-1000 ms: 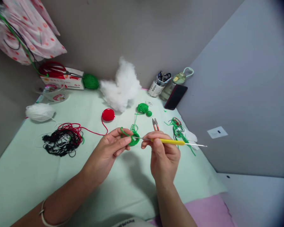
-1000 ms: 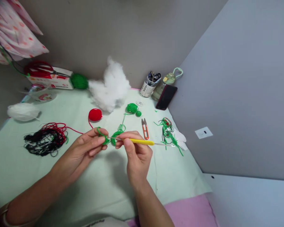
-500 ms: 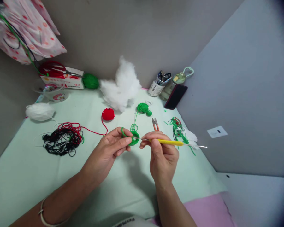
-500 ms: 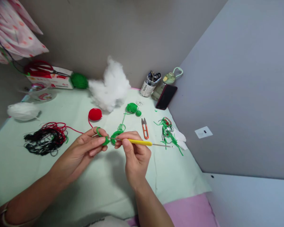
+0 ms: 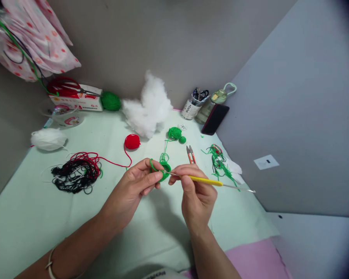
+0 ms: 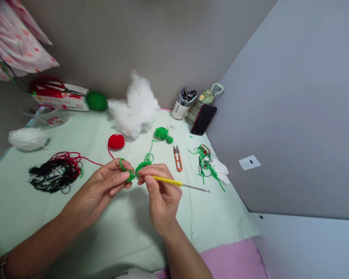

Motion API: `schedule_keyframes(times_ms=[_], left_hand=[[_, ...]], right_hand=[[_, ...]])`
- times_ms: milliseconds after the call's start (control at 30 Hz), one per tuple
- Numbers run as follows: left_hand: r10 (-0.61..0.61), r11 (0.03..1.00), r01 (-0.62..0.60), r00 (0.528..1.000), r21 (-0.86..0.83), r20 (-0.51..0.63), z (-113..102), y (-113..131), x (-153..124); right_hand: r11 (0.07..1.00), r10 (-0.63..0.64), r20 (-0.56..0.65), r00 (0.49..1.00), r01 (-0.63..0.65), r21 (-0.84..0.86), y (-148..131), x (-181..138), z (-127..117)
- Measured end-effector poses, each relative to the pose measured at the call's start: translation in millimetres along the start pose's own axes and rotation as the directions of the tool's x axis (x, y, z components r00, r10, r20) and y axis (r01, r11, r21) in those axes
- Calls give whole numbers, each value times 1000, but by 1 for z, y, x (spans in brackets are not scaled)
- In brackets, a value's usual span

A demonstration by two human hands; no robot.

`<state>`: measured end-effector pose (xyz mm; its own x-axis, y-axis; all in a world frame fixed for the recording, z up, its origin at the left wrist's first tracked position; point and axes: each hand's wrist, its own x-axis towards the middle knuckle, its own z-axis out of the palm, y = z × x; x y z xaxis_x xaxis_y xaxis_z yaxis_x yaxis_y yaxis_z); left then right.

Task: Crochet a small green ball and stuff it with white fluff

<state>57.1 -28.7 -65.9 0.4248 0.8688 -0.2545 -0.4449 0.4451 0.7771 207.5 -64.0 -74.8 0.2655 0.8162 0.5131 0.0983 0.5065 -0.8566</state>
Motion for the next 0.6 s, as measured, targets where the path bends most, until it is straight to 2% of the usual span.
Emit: schedule_keyframes(times_ms=[267, 467, 600], left_hand=[[-14, 999, 14, 1000, 45, -9, 5, 1, -2], [-23, 997, 23, 1000, 73, -3, 5, 4, -2], [-17, 995, 18, 1000, 96, -13, 6, 4, -2]], right_hand=[[996, -32, 65, 997, 37, -81, 2, -2, 1], [985, 148, 35, 988, -150, 85, 5, -1, -1], [986, 150, 35, 988, -152, 66, 4, -1, 0]])
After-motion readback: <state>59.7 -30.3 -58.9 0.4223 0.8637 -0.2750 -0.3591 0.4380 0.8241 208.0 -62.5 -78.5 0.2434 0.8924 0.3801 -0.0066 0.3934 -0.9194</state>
